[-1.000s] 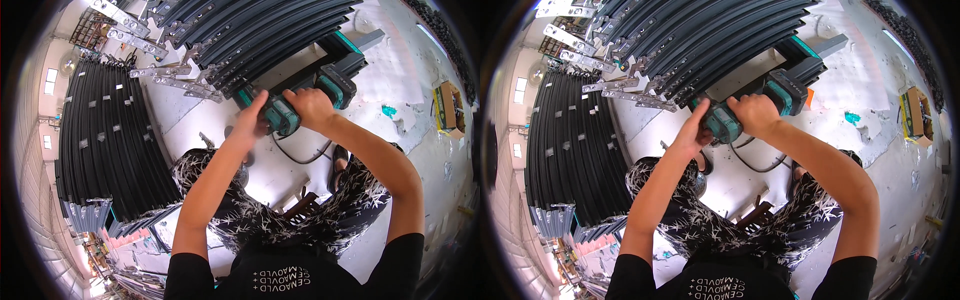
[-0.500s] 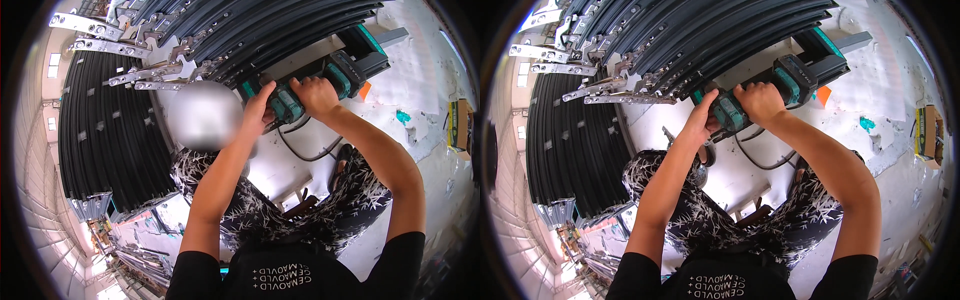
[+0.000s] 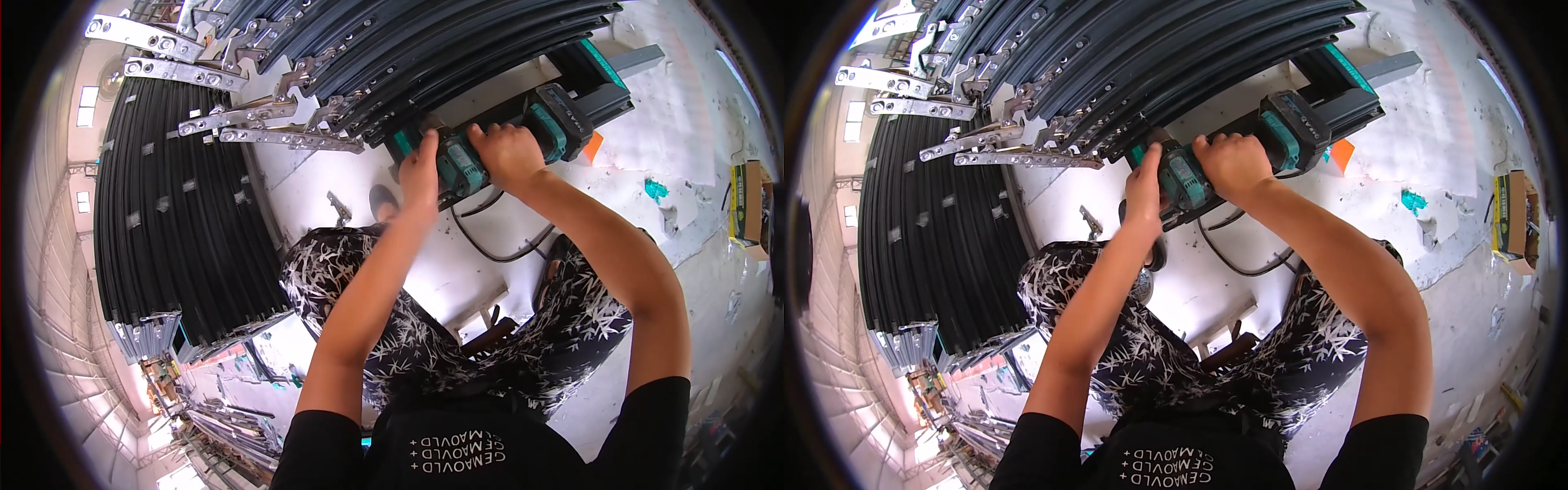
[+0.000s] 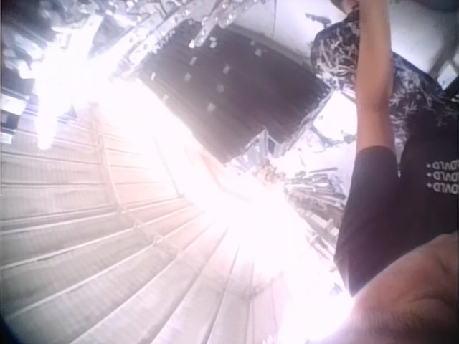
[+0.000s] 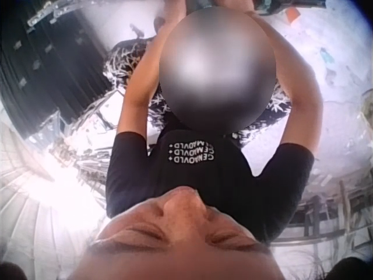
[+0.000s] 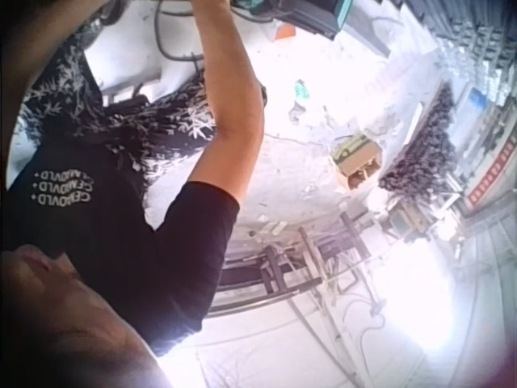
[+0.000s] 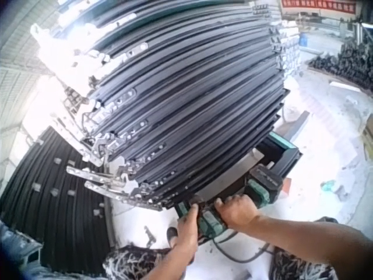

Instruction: The person uses a power drill to create holes in metal window or door frames, handling a small dish of fasteners and positioning each frame piece before drilling.

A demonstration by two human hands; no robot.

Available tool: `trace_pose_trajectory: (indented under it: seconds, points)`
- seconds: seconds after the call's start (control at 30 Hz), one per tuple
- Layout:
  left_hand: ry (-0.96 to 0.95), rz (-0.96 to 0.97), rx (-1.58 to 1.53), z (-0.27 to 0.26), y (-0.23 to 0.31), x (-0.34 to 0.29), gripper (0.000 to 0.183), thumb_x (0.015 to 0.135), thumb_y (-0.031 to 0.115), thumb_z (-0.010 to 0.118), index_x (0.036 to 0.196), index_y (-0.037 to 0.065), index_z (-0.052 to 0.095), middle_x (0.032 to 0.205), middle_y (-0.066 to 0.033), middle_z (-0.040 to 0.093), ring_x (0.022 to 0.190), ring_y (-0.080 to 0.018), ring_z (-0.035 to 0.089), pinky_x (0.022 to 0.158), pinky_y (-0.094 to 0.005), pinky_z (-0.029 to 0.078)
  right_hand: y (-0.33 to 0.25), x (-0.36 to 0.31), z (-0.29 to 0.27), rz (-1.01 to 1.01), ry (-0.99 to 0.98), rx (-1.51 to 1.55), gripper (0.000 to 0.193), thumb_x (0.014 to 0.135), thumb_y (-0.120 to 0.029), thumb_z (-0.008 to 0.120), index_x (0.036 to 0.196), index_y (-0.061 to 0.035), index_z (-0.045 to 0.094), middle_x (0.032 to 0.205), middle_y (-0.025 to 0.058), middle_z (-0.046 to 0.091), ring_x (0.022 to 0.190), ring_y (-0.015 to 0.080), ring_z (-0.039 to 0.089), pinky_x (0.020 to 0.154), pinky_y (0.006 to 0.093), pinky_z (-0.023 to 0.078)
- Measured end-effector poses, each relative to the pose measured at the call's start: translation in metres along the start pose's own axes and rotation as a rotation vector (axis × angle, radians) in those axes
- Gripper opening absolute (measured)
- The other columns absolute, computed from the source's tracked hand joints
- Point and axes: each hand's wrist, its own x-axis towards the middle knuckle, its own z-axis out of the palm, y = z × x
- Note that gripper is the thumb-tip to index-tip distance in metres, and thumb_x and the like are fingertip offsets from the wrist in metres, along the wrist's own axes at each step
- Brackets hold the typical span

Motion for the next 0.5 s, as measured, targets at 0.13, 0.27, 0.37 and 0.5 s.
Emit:
trace_pose_trajectory:
  seconds: [0.13,0.27,0.37,0.5]
  points:
    - [0.319,0.378,0.021,0.024,-0.032,-0.006,0.058,0.09,0.048,0.045,0.103,-0.007,0.061,0.099,-0.0185,0.065,0.083,-0.0281,0.061,0.079,-0.0359,0.048,-0.003,-0.002,0.001,0.03,-0.034,0.002,0.025,0.075,-0.014,0.062,0.098,-0.0083,0.057,0.077,0.0074,0.065,0.072,0.0232,0.066,0.059,0.0346,0.049]
    - [0.428,0.392,-0.164,0.034,-0.039,0.01,0.056,0.093,0.046,0.042,0.1,-0.006,0.061,0.091,-0.0193,0.065,0.077,-0.0299,0.06,0.077,-0.0374,0.049,-0.002,0.005,-0.001,0.053,-0.075,0.002,0.03,0.07,-0.013,0.066,0.097,-0.0082,0.053,0.08,0.0088,0.064,0.074,0.0251,0.066,0.061,0.0341,0.051]
    - [0.378,0.491,-0.342,0.035,-0.052,0.019,0.051,0.095,0.042,0.042,0.096,-0.006,0.06,0.087,-0.0147,0.063,0.074,-0.0236,0.059,0.072,-0.0331,0.05,0.002,0.003,0.009,0.005,-0.029,-0.032,0.025,0.072,-0.016,0.064,0.094,-0.0093,0.054,0.079,0.0081,0.064,0.073,0.0247,0.066,0.059,0.0336,0.05]
    - [0.274,0.497,-0.484,0.039,-0.06,0.022,0.045,0.094,0.038,0.046,0.098,-0.005,0.058,0.09,-0.01,0.061,0.074,-0.0187,0.059,0.07,-0.0301,0.051,0.006,0.0,0.019,0.016,0.006,-0.044,0.02,0.073,-0.017,0.064,0.089,-0.0099,0.054,0.076,0.0075,0.063,0.07,0.0239,0.066,0.057,0.034,0.05]
